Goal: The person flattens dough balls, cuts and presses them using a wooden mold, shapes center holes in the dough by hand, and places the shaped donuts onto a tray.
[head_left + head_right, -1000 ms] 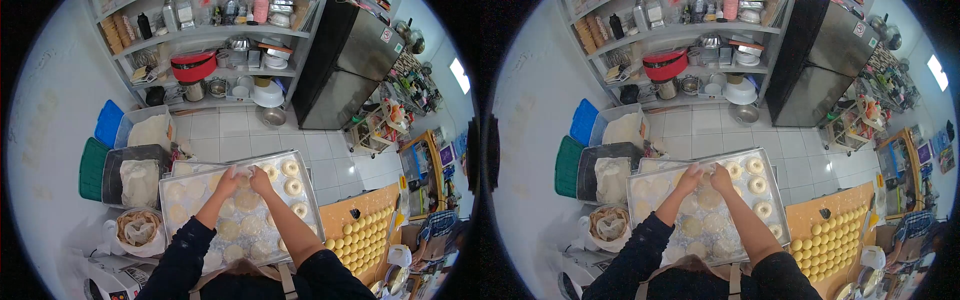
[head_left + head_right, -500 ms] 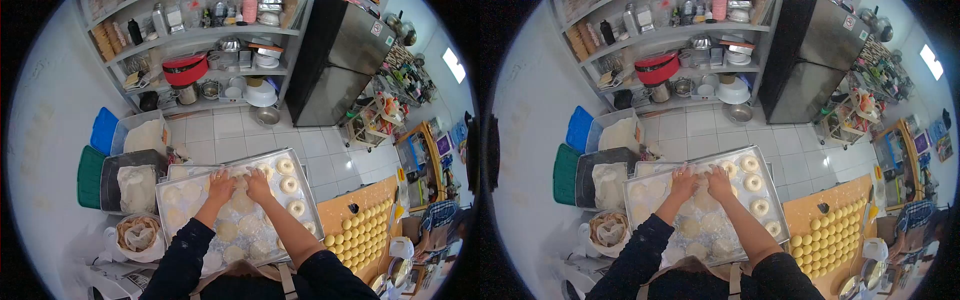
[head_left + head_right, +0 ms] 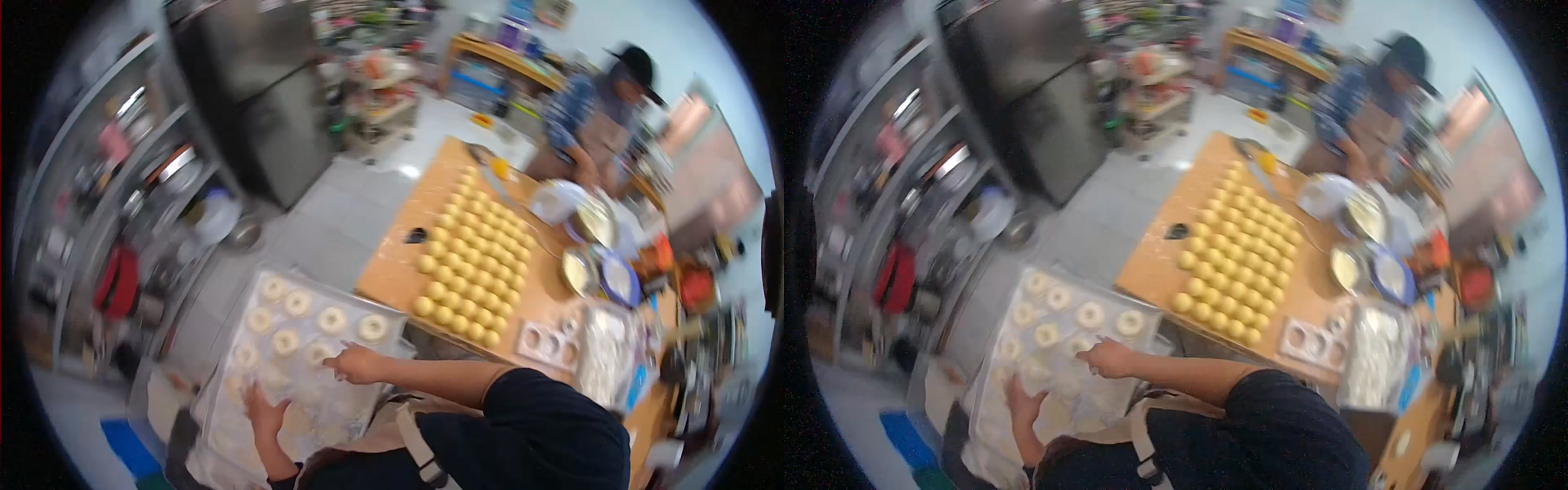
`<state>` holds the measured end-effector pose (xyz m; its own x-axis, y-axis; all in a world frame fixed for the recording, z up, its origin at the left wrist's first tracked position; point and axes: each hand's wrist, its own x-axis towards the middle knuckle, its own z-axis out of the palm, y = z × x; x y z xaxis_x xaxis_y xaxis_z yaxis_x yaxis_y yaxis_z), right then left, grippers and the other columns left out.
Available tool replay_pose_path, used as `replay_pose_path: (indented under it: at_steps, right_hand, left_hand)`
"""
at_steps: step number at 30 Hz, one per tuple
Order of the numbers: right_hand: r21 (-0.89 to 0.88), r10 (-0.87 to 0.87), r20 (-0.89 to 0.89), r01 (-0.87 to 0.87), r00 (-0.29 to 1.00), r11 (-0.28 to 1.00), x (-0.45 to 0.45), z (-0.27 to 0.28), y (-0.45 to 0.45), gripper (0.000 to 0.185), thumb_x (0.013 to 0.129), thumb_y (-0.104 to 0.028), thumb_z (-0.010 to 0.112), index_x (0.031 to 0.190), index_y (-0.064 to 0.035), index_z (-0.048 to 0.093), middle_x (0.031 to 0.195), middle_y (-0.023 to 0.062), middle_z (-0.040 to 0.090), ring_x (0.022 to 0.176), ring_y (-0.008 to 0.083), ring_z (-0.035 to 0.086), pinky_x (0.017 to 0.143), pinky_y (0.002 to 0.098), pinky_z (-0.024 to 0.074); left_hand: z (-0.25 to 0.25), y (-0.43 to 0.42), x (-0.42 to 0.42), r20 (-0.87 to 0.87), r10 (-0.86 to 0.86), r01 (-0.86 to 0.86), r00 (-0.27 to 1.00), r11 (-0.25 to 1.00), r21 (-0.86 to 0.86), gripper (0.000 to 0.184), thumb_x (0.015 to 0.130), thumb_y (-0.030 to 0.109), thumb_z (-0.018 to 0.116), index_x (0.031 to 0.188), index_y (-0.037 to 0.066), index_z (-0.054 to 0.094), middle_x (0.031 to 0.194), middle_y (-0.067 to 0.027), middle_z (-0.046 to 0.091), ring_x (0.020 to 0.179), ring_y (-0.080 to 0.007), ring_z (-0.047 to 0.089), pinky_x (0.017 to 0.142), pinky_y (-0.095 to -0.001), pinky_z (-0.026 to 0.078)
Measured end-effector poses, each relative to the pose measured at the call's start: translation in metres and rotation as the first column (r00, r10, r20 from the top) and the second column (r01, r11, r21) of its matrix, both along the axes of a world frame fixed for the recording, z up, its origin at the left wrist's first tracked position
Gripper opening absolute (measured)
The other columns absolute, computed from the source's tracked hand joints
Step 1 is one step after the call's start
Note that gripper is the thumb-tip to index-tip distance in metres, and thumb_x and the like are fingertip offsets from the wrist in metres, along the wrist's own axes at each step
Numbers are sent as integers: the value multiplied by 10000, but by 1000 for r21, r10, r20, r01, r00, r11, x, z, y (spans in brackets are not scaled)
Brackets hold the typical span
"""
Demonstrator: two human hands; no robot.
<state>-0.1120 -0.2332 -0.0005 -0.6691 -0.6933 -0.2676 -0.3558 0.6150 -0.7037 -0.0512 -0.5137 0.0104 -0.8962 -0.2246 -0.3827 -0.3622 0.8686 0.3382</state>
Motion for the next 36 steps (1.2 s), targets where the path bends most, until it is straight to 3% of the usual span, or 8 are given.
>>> replay_pose_path:
  at_steps: [2,6,10,14,20,23,30,36]
  right_hand:
    - [137,-115,-54,122,992,983,17,17,43,477,774,-124,624,1238,-124,511,883,108,668,956,327,605,933,494,409]
    - [-115,-578,-208,567,789,815,61,30,155,353,829,-221,638,1146,-77,581,1007,164,649,960,345,595,856,431,466]
    - [-341,-948,-161,886,275,315,127,11,287,328,852,-200,614,1155,-75,597,1143,164,617,1048,330,583,904,401,454]
    - [-347,-951,-193,923,-242,-164,248,18,413,353,817,-126,622,1164,-60,600,1170,164,607,1103,334,557,943,407,435]
    - [18,-748,-449,832,-489,-554,460,-12,540,382,757,-42,506,1129,4,582,1098,233,599,1047,379,560,941,426,429]
    - [233,-802,-339,782,-492,-578,516,-13,563,377,752,-56,513,1118,3,582,1114,232,596,1079,371,544,945,447,418]
    - [173,-917,-271,922,-294,-346,516,-54,570,312,732,-84,578,1034,-7,592,1071,269,573,1053,388,543,918,455,430]
    - [215,-976,-35,952,-215,-217,528,-21,572,376,676,-53,632,1048,-16,595,1073,253,565,1056,378,540,909,426,441]
  left_hand:
    - [22,24,-17,-11,-39,38,999,997,-60,1001,644,231,817,1460,98,254,1522,-158,226,1410,-361,170,1106,-557,174]
    - [30,83,-62,-277,-219,190,936,973,-128,1018,657,170,812,1480,121,216,1524,-163,217,1406,-367,176,1113,-530,178]
    - [52,176,-92,-519,-411,441,749,895,-73,986,669,107,794,1477,129,228,1532,-151,200,1407,-358,176,1124,-483,191]
    - [70,301,-78,-582,-555,687,594,726,9,1012,626,115,798,1467,110,235,1541,-145,176,1409,-380,153,1124,-500,167]
    - [54,459,-10,-420,-808,884,414,467,-27,1009,651,275,799,1474,127,235,1542,-159,156,1417,-372,119,1133,-505,100]
    - [38,520,21,-325,-897,944,300,329,-36,1007,664,315,797,1476,133,231,1547,-143,144,1418,-378,102,1127,-529,89]
    - [8,618,76,20,-990,988,138,136,-70,1024,665,417,791,1476,149,227,1547,-164,108,1424,-379,49,1120,-559,47]
    - [-8,631,85,-41,-995,995,88,90,-48,1012,657,430,791,1468,149,254,1544,-161,131,1425,-372,56,1112,-565,61]
